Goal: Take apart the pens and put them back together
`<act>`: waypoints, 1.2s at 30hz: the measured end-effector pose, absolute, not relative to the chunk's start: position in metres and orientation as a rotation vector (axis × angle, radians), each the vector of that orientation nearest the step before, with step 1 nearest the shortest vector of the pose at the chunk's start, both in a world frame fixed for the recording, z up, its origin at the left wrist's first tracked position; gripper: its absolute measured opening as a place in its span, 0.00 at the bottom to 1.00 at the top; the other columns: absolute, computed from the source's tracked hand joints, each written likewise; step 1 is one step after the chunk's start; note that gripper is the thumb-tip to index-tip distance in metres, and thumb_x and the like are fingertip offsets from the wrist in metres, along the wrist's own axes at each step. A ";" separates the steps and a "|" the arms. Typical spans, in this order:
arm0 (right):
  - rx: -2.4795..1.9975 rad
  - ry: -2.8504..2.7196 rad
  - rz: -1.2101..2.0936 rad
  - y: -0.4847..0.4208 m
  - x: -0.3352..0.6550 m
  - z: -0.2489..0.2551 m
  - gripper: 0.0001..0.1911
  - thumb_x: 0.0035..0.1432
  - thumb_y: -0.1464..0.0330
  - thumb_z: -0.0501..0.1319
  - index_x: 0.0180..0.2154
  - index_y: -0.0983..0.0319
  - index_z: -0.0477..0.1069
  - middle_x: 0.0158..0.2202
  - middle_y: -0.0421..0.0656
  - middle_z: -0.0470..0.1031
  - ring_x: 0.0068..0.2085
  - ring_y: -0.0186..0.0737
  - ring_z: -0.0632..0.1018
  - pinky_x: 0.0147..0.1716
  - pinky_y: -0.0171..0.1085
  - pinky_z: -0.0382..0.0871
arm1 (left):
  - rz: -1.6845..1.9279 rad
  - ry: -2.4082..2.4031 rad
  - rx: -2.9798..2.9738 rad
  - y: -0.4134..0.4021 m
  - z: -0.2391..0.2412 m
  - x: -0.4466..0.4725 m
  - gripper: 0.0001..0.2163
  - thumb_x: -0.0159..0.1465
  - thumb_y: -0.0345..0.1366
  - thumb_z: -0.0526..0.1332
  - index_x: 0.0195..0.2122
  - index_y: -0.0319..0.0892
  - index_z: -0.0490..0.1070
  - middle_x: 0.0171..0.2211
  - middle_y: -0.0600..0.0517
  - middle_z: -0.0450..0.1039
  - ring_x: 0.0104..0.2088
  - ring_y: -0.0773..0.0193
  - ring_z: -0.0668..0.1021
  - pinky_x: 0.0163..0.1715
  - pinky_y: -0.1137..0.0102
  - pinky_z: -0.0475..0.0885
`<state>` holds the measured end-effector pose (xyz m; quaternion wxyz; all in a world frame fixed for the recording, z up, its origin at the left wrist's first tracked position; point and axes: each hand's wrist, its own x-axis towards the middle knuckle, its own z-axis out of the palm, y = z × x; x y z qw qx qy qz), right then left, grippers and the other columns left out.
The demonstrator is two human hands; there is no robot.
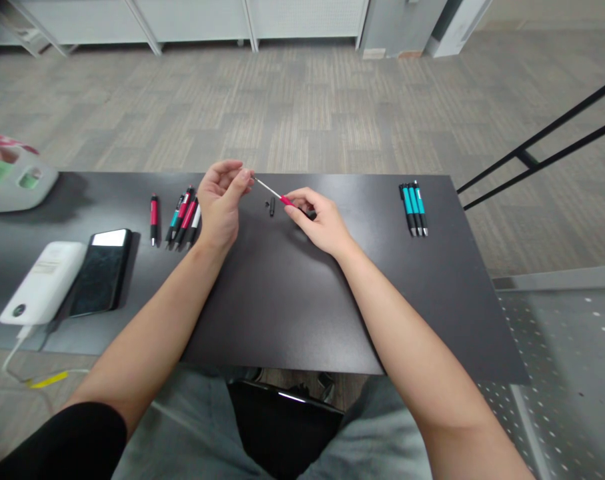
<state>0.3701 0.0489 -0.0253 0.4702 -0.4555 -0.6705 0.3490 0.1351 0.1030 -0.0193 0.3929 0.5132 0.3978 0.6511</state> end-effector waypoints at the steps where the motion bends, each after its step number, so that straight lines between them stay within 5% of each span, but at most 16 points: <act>1: -1.119 -1.645 0.854 0.049 0.370 -0.025 0.17 0.74 0.45 0.79 0.52 0.47 0.91 0.44 0.43 0.89 0.45 0.54 0.84 0.55 0.55 0.85 | 1.641 1.010 1.321 0.102 -0.019 0.136 0.20 0.73 0.55 0.86 0.52 0.53 0.83 0.46 0.50 0.92 0.50 0.55 0.94 0.56 0.61 0.90; 10: -1.078 -1.672 0.871 0.049 0.370 -0.024 0.24 0.74 0.38 0.78 0.52 0.49 0.89 0.45 0.44 0.90 0.46 0.54 0.86 0.55 0.54 0.85 | 1.487 0.948 1.434 0.093 -0.018 0.142 0.28 0.64 0.59 0.91 0.53 0.53 0.84 0.42 0.53 0.91 0.44 0.57 0.93 0.50 0.63 0.88; 17: -1.061 -1.578 0.898 0.053 0.370 -0.030 0.29 0.71 0.34 0.79 0.53 0.50 0.87 0.47 0.44 0.91 0.49 0.53 0.89 0.61 0.55 0.86 | 1.250 1.221 1.989 0.085 -0.014 0.121 0.23 0.70 0.46 0.86 0.64 0.55 0.87 0.68 0.44 0.89 0.70 0.39 0.85 0.75 0.44 0.77; 22: -1.001 -1.557 0.895 0.055 0.371 -0.034 0.27 0.73 0.36 0.78 0.53 0.50 0.86 0.46 0.43 0.91 0.48 0.53 0.89 0.60 0.55 0.84 | 0.864 1.450 2.249 0.084 -0.021 0.110 0.23 0.68 0.42 0.86 0.63 0.54 0.89 0.77 0.40 0.81 0.79 0.27 0.75 0.76 0.36 0.69; 29: -1.056 -1.529 0.885 0.054 0.370 -0.032 0.28 0.71 0.36 0.78 0.53 0.50 0.86 0.45 0.43 0.90 0.48 0.54 0.88 0.59 0.55 0.83 | 1.080 1.304 2.122 0.092 -0.024 0.114 0.24 0.64 0.43 0.91 0.60 0.54 0.90 0.66 0.43 0.88 0.72 0.33 0.81 0.75 0.41 0.70; 36: -1.086 -1.547 0.867 0.053 0.371 -0.033 0.25 0.71 0.37 0.79 0.52 0.49 0.87 0.44 0.44 0.89 0.46 0.54 0.86 0.57 0.57 0.85 | 1.452 0.895 1.318 0.114 -0.029 0.118 0.31 0.65 0.53 0.91 0.64 0.56 0.84 0.50 0.50 0.93 0.50 0.54 0.92 0.51 0.63 0.84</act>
